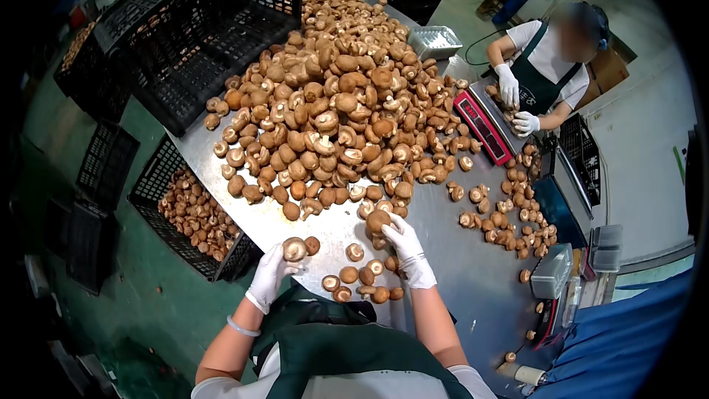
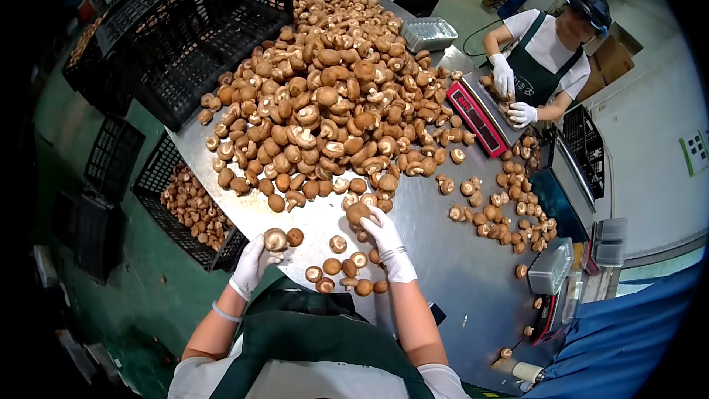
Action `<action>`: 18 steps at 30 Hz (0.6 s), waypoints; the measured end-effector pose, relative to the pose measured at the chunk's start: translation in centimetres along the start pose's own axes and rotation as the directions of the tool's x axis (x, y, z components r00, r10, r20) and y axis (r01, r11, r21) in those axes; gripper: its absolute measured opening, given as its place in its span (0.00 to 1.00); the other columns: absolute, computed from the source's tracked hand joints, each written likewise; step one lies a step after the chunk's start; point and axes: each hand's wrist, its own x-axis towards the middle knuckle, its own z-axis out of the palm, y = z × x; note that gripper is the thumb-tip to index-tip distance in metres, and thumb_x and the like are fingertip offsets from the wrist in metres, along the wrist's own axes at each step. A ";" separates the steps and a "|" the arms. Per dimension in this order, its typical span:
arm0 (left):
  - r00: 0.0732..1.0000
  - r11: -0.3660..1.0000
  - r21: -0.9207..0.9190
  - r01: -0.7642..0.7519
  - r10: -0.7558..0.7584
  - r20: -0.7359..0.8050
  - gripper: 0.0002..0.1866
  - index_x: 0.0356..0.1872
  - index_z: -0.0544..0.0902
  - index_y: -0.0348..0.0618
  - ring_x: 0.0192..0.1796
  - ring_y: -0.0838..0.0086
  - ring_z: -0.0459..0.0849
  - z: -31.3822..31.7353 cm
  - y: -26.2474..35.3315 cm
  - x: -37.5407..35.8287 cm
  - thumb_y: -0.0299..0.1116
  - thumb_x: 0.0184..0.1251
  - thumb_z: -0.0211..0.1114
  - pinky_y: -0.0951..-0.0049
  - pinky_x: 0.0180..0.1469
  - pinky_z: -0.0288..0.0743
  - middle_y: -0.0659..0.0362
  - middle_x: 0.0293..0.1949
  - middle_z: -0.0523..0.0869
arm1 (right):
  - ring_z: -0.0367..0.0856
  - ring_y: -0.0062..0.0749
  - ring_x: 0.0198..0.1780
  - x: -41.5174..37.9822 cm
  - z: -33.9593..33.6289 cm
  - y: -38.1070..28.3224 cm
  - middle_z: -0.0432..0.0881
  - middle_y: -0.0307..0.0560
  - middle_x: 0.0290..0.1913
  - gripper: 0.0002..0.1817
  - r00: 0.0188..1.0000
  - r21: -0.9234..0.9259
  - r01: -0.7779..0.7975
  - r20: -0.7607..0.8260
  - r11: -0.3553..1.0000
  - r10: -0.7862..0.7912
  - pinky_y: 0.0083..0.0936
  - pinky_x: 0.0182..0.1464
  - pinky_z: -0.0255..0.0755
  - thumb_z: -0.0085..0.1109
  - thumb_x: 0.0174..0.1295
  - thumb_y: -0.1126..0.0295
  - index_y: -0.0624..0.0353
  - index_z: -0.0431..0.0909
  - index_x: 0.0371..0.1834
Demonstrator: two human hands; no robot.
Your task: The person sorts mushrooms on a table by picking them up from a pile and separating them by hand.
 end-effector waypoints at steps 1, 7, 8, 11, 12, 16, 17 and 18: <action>0.997 0.994 -0.096 0.049 -0.043 0.062 0.24 0.60 0.70 0.37 0.43 0.69 0.84 0.2 0.2 0.2 0.47 0.76 0.46 0.74 0.42 0.78 0.51 0.49 0.82 | 0.80 0.33 0.50 -0.8 0.5 -0.6 0.78 0.49 0.53 0.27 1.000 0.006 0.011 -0.002 1.000 -0.011 0.30 0.47 0.77 0.59 0.61 0.67 0.62 0.67 0.63; 0.979 0.989 -0.148 0.023 0.008 0.202 0.25 0.62 0.68 0.37 0.51 0.67 0.81 4.3 1.8 0.9 0.47 0.77 0.43 0.71 0.51 0.76 0.52 0.54 0.79 | 0.76 0.44 0.55 -2.6 2.6 1.2 0.73 0.55 0.57 0.24 0.954 0.758 -0.222 0.299 0.613 -0.025 0.42 0.48 0.78 0.53 0.65 0.60 0.64 0.68 0.59; 0.978 0.989 -0.143 0.025 0.006 0.207 0.25 0.62 0.68 0.37 0.51 0.67 0.81 4.9 1.6 1.2 0.47 0.77 0.43 0.71 0.51 0.76 0.52 0.54 0.79 | 0.77 0.43 0.52 -1.5 2.6 3.4 0.75 0.55 0.54 0.24 0.938 0.772 -0.271 0.345 0.575 -0.021 0.40 0.45 0.78 0.53 0.66 0.56 0.65 0.70 0.57; 0.966 0.804 0.539 -0.251 0.171 0.195 0.20 0.63 0.69 0.39 0.60 0.64 0.75 6.8 2.2 1.1 0.33 0.74 0.48 0.68 0.63 0.67 0.50 0.58 0.77 | 0.79 0.39 0.50 -2.6 6.8 1.6 0.76 0.51 0.51 0.26 0.903 0.536 -0.309 0.424 0.785 0.066 0.37 0.44 0.79 0.49 0.69 0.56 0.59 0.64 0.66; 0.881 0.515 0.716 -0.471 0.311 0.356 0.21 0.63 0.70 0.39 0.62 0.60 0.73 7.0 2.1 1.4 0.32 0.71 0.51 0.66 0.64 0.65 0.49 0.59 0.76 | 0.79 0.38 0.49 -2.7 7.7 2.3 0.75 0.50 0.53 0.27 0.857 0.597 -0.310 0.513 0.740 -0.055 0.35 0.43 0.79 0.48 0.70 0.59 0.54 0.58 0.70; 0.776 0.191 0.775 -0.603 0.365 0.514 0.24 0.62 0.71 0.39 0.63 0.52 0.70 7.4 2.2 0.2 0.31 0.64 0.58 0.62 0.65 0.64 0.47 0.62 0.73 | 0.78 0.36 0.47 -2.6 6.5 2.9 0.75 0.49 0.55 0.28 0.909 0.601 -0.313 0.414 0.735 0.048 0.34 0.44 0.78 0.53 0.66 0.61 0.55 0.61 0.68; 0.799 0.222 0.791 -0.570 0.371 0.472 0.24 0.62 0.72 0.40 0.61 0.52 0.71 7.4 2.4 -0.2 0.31 0.63 0.59 0.61 0.63 0.65 0.47 0.61 0.73 | 0.78 0.37 0.46 -2.0 5.5 3.1 0.76 0.50 0.54 0.28 0.957 0.696 -0.272 0.267 0.664 0.112 0.33 0.46 0.76 0.56 0.63 0.61 0.59 0.65 0.64; 0.791 0.122 0.821 -0.558 0.377 0.482 0.23 0.60 0.74 0.41 0.58 0.54 0.73 7.0 3.0 -0.5 0.32 0.63 0.60 0.62 0.60 0.68 0.48 0.60 0.75 | 0.78 0.38 0.45 -1.4 2.9 2.5 0.76 0.53 0.52 0.26 0.953 0.748 -0.280 0.294 0.602 0.078 0.34 0.48 0.75 0.57 0.61 0.63 0.61 0.68 0.61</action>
